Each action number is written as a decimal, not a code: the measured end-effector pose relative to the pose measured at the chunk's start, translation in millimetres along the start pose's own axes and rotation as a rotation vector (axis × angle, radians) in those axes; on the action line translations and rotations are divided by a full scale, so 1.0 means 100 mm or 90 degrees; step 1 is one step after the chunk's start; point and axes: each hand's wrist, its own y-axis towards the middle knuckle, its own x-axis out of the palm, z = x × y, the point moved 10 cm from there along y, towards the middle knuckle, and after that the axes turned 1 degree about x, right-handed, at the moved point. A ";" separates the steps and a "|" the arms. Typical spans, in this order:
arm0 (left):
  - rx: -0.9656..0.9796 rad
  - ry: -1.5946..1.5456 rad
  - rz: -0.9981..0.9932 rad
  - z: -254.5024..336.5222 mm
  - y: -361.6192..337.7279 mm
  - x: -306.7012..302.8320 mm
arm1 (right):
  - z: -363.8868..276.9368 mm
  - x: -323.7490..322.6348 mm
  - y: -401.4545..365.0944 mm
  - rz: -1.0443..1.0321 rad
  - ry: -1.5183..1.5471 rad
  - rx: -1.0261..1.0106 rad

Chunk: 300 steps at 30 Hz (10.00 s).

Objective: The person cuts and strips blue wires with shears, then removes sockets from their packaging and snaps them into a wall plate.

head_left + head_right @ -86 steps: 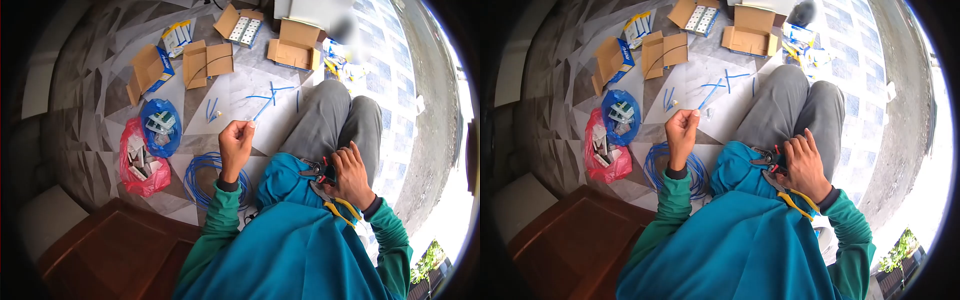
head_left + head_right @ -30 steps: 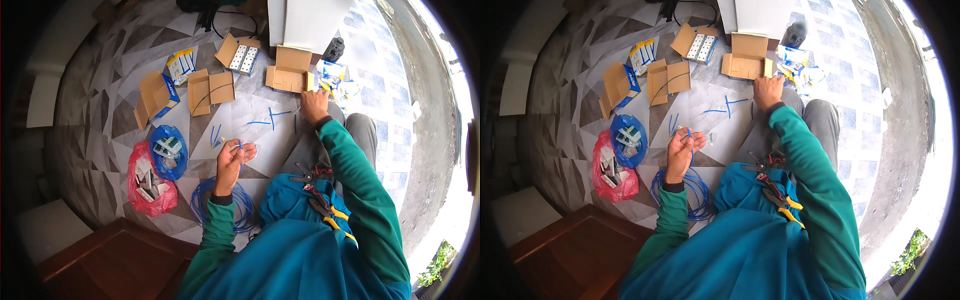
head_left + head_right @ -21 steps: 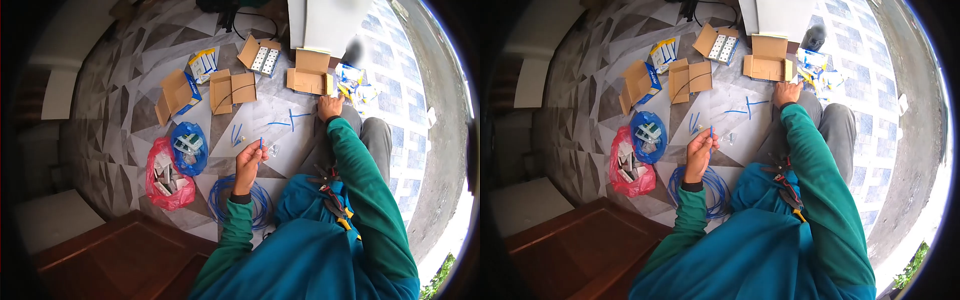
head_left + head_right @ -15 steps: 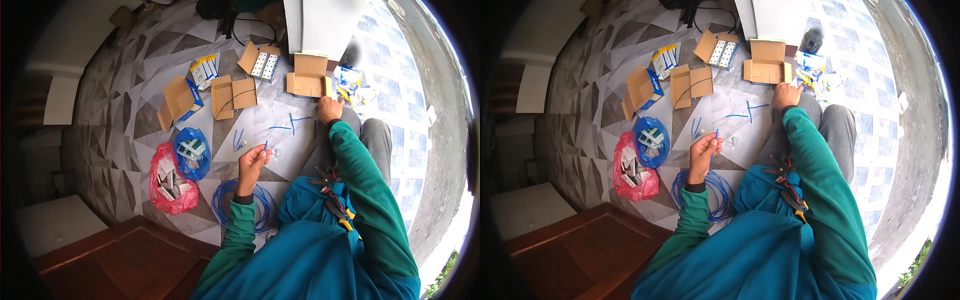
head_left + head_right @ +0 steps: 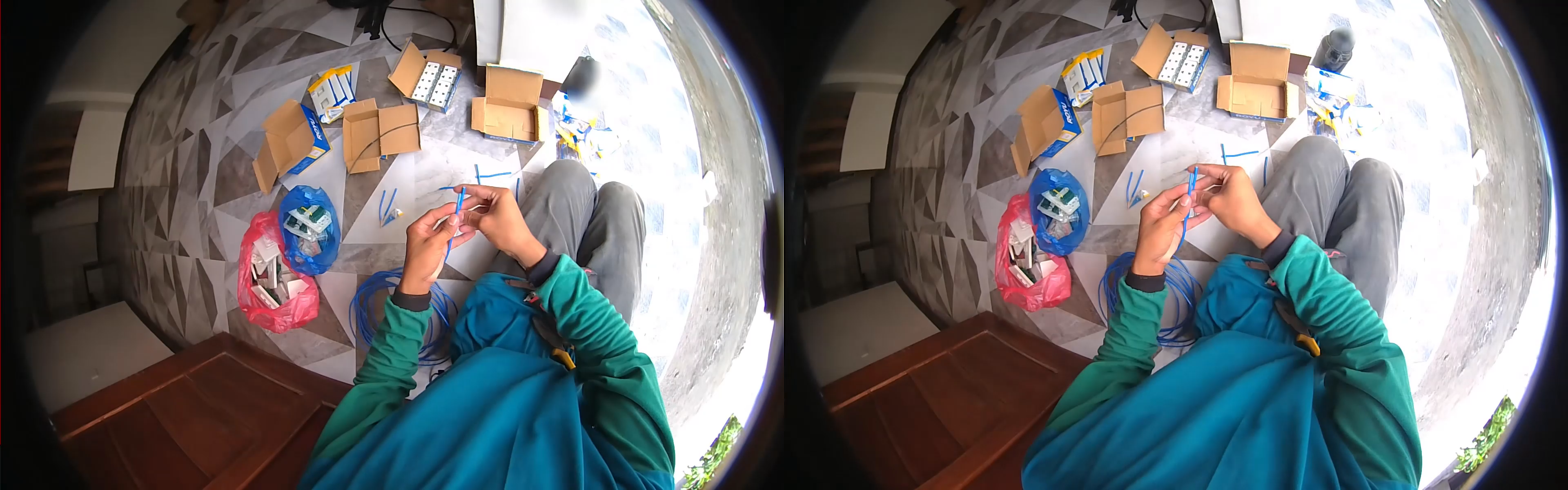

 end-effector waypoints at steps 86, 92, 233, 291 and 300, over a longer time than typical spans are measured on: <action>0.079 0.397 0.056 0.40 -0.22 -0.02 | 0.38 0.19 -0.92 -0.131 -0.094 0.287; 0.096 0.412 0.014 0.36 -0.18 -0.02 | 0.36 0.22 -0.81 -0.163 -0.146 0.279; 0.203 0.473 0.115 0.53 -0.26 -0.19 | 0.30 0.17 -1.16 -0.082 0.068 0.324; 0.359 0.802 0.192 0.01 -1.19 -0.46 | 0.44 -0.69 0.87 0.079 -0.967 -0.081; 0.408 0.807 0.215 0.15 -1.17 -0.39 | 0.47 -0.90 0.87 0.215 -0.895 -0.130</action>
